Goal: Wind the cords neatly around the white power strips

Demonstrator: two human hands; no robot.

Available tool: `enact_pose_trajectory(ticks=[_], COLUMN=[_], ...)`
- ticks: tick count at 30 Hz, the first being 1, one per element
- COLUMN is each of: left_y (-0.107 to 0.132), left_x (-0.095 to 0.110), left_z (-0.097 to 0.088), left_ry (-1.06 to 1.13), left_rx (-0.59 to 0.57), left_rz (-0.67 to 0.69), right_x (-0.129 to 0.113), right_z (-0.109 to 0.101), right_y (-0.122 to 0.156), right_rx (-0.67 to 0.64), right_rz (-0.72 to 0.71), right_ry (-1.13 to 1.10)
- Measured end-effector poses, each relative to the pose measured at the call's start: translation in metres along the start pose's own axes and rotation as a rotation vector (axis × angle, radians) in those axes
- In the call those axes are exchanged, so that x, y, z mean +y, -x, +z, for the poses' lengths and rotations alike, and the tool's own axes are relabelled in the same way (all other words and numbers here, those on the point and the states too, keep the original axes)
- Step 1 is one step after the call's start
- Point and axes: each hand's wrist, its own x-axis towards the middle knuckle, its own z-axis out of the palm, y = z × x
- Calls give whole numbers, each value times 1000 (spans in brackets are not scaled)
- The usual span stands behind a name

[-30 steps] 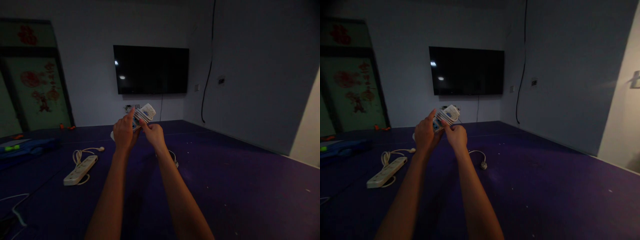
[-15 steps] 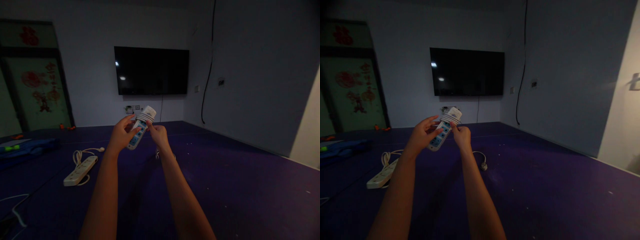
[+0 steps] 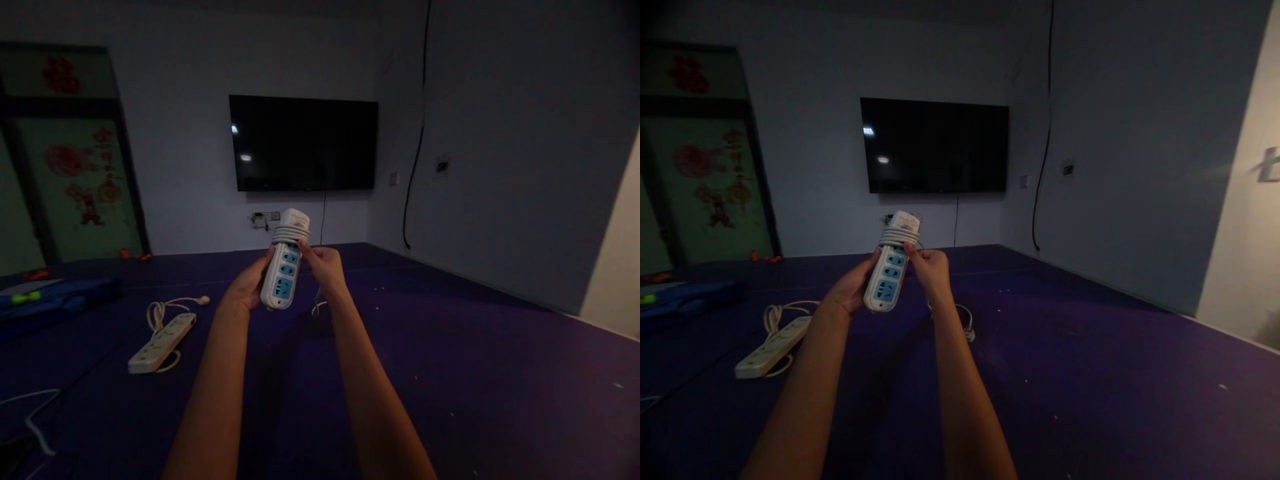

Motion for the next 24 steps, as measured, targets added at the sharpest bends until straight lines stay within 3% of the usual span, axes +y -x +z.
enact_pose_trajectory(ticks=[4, 12, 17, 21, 24], left_y=[1, 0, 4, 5, 3], left_x=[-4, 0, 4, 5, 4], left_z=[-1, -6, -8, -7, -8], left_ry=[61, -1, -27, -33, -37], left_rx=[-146, -45, -60, -41, -30], left_rz=[-88, -51, -45, -24, -2], right_x=[0, -3, -3, -3, -5], right_z=[-1, -1, 2, 5, 3], right_y=[1, 1, 3, 3, 2], right_rx=[-33, -96, 20, 39, -37], right_rz=[-30, -206, -308, -294, -259], right_ry=[99, 392, 572, 592, 507])
